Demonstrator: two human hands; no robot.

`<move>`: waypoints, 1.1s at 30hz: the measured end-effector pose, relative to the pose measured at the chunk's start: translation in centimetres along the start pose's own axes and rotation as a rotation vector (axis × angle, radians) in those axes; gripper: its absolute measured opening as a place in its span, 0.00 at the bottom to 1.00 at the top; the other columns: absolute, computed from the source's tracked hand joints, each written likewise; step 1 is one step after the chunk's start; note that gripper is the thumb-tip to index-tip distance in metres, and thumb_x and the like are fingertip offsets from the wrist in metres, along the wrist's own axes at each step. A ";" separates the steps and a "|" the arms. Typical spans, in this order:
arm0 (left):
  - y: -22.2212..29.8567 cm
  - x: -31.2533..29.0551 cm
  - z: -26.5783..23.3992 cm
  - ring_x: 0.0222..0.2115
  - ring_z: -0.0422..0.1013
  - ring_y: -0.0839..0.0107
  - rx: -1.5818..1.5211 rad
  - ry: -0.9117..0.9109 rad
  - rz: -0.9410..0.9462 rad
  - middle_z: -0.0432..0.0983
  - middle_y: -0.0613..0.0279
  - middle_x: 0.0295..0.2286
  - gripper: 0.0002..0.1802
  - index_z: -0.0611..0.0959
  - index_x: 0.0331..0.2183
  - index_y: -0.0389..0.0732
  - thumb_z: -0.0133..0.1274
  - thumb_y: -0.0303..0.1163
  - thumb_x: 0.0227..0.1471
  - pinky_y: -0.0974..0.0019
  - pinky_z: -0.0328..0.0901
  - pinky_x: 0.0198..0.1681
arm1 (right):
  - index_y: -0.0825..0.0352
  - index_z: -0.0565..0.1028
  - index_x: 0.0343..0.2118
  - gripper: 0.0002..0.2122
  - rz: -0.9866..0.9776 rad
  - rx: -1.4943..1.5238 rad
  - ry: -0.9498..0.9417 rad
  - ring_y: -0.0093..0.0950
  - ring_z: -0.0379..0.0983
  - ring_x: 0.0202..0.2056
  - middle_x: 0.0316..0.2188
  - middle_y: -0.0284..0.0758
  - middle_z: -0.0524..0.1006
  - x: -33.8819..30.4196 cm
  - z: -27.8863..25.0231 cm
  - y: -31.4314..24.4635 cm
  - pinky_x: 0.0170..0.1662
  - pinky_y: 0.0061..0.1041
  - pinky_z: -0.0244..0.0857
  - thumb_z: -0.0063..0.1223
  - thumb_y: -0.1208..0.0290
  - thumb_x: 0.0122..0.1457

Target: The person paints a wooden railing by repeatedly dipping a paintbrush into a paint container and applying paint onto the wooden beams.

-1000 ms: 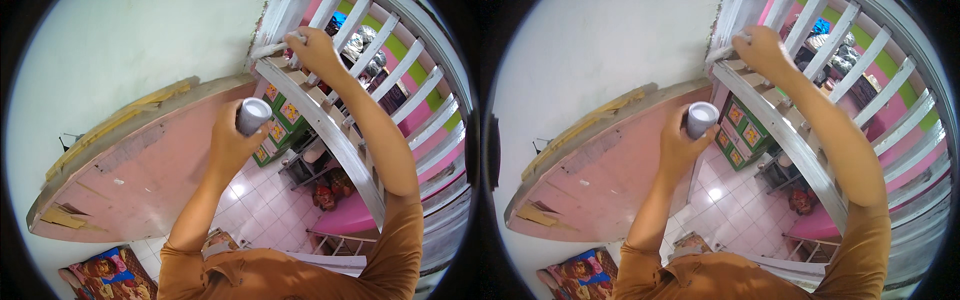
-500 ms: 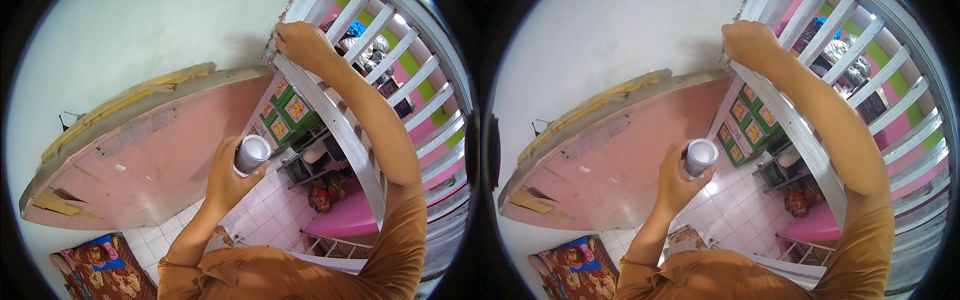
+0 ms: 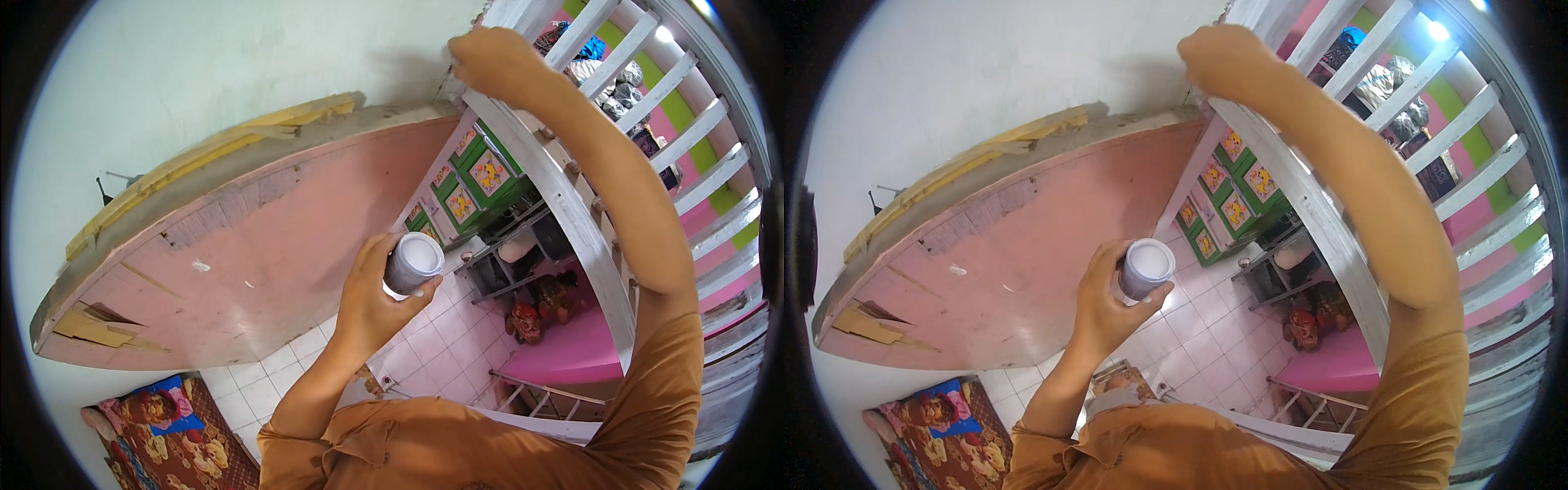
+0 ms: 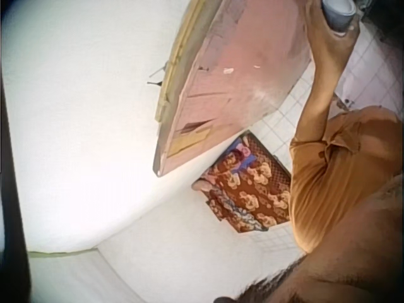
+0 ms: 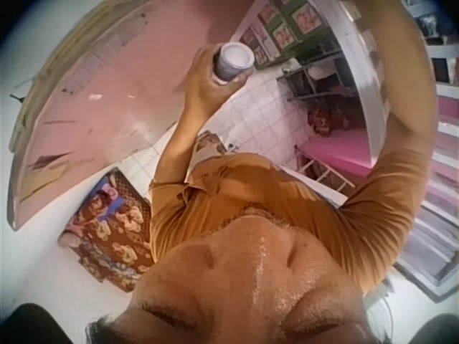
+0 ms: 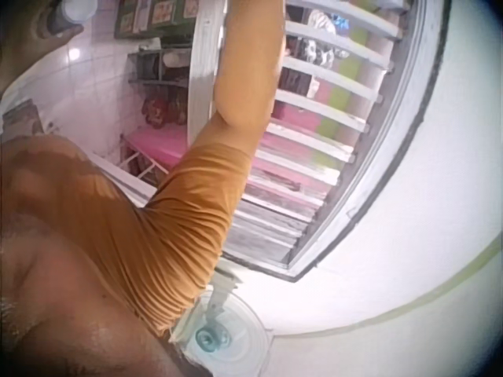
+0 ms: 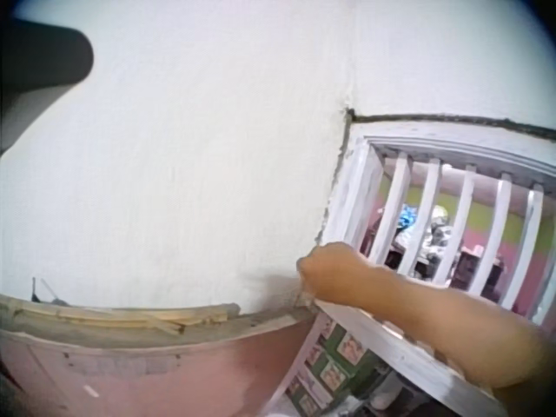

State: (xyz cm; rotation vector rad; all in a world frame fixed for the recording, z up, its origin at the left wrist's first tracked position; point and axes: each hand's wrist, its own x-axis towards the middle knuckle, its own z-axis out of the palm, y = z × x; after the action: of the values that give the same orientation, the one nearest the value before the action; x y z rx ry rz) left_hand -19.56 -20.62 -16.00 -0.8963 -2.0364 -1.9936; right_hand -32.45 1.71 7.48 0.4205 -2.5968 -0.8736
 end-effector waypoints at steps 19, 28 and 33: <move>0.2 -0.2 -0.5 0.44 0.75 0.59 -0.005 -0.008 0.001 0.76 0.53 0.43 0.32 0.78 0.48 0.35 0.73 0.33 0.41 0.60 0.70 0.48 | 0.71 0.76 0.31 0.11 0.096 0.100 0.068 0.52 0.78 0.33 0.27 0.52 0.79 -1.8 -0.5 -0.1 0.40 0.50 0.71 0.51 0.65 0.60; -0.2 -0.4 -0.3 0.43 0.75 0.59 0.004 0.006 0.011 0.76 0.53 0.42 0.32 0.78 0.47 0.35 0.73 0.33 0.41 0.60 0.70 0.48 | 0.71 0.76 0.32 0.10 0.052 -0.002 0.092 0.52 0.78 0.32 0.26 0.52 0.79 -1.3 -0.9 0.8 0.40 0.50 0.72 0.50 0.67 0.60; -0.5 -0.4 -0.4 0.42 0.74 0.58 0.000 0.012 0.038 0.75 0.53 0.42 0.32 0.78 0.47 0.35 0.73 0.34 0.41 0.60 0.69 0.47 | 0.71 0.76 0.31 0.10 0.059 -0.033 0.177 0.51 0.78 0.31 0.26 0.51 0.79 -1.2 0.0 -0.1 0.39 0.50 0.72 0.50 0.67 0.60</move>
State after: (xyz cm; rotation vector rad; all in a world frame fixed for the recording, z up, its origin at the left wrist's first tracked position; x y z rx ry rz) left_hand -19.60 -21.12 -16.55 -0.9134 -1.9985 -1.9744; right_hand -31.35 2.12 7.14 0.3915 -2.4171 -0.8193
